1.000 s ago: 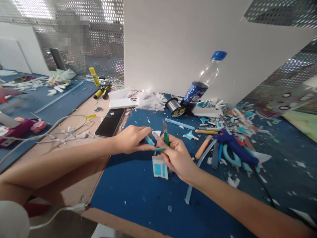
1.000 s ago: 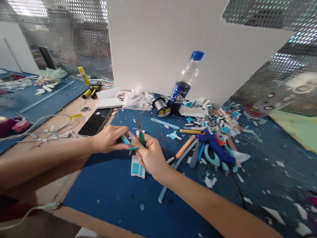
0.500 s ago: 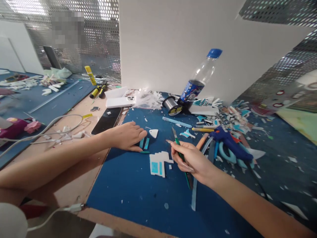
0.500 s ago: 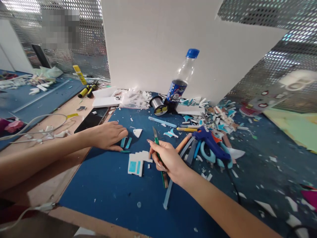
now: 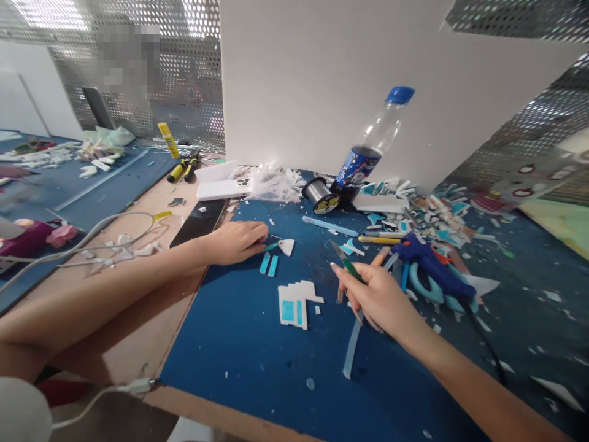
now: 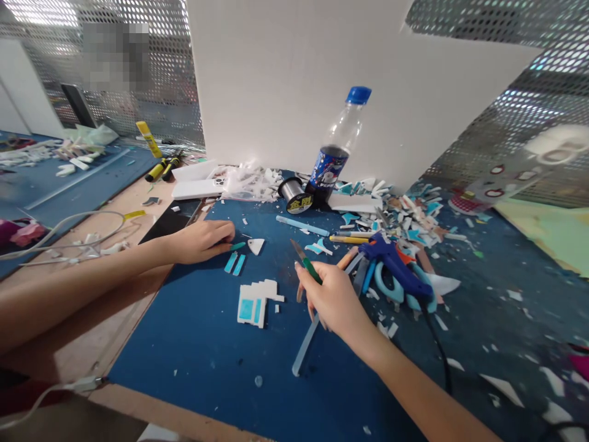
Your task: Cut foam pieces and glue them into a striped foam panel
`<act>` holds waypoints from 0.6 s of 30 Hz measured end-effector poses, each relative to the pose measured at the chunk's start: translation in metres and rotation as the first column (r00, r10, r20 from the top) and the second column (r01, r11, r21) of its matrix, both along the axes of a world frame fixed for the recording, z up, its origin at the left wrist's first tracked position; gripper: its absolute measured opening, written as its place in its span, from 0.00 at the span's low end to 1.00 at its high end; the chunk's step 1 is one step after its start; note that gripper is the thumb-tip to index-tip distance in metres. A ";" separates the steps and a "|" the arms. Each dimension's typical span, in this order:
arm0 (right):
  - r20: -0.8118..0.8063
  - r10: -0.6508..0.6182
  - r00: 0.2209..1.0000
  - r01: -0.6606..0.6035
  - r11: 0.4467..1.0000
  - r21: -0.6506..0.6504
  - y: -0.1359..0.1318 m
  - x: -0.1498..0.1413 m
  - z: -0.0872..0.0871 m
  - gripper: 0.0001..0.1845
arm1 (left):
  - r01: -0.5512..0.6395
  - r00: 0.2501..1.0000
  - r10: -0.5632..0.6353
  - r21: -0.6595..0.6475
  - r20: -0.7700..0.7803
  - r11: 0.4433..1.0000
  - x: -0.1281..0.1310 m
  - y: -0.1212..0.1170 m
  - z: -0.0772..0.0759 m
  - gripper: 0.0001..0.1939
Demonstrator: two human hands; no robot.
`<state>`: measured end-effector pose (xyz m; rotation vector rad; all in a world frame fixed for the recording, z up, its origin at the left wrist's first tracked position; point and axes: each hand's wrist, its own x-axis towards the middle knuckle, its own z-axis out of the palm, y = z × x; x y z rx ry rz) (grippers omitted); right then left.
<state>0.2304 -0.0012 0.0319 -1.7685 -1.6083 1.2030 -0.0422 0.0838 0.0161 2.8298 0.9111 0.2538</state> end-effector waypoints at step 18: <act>-0.116 -0.163 0.980 0.172 0.983 0.066 0.000 0.005 -0.011 0.17 | -0.117 0.988 0.123 -0.069 0.089 0.991 -0.004 0.008 -0.008 0.06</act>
